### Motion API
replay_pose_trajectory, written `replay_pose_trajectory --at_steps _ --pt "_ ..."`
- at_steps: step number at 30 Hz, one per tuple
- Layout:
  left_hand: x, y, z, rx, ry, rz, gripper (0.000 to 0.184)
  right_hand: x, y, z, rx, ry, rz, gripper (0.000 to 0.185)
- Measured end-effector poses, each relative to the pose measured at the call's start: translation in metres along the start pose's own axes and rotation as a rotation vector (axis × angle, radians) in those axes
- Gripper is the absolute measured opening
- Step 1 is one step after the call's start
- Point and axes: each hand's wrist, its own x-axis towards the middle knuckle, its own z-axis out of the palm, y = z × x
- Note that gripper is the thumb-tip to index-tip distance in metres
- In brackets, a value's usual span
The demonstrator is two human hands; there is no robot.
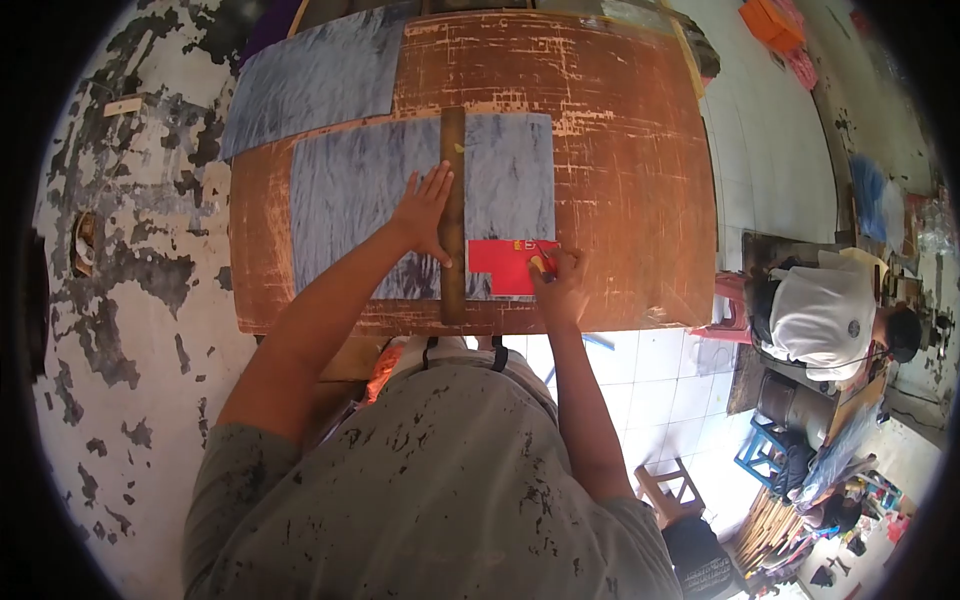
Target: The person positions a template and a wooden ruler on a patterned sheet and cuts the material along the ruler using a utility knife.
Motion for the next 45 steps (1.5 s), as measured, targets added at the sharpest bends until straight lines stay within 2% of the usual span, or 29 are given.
replay_pose_trajectory --at_steps 4,10,12,18,35,45 --pt "-0.001 -0.001 0.003 -0.011 0.017 -0.001 0.174 -0.012 -0.027 -0.004 -0.097 -0.068 0.092 0.048" --pt "0.001 -0.001 0.006 -0.079 0.052 -0.003 0.175 -0.017 -0.040 0.023 -0.080 0.003 -0.050 0.052" --pt "0.002 0.004 0.002 -0.010 0.007 -0.004 0.176 -0.017 -0.043 0.028 -0.112 -0.114 -0.019 0.054" --pt "0.002 0.007 -0.001 0.026 0.009 -0.029 0.175 -0.010 -0.069 0.032 -0.201 -0.248 0.053 0.056" --pt "0.000 0.006 -0.004 -0.001 -0.011 -0.017 0.174 -0.013 -0.058 0.043 -0.109 -0.183 -0.108 0.050" --pt "0.000 0.004 -0.004 -0.018 0.001 -0.004 0.176 -0.011 -0.063 0.043 -0.064 -0.219 -0.191 0.047"
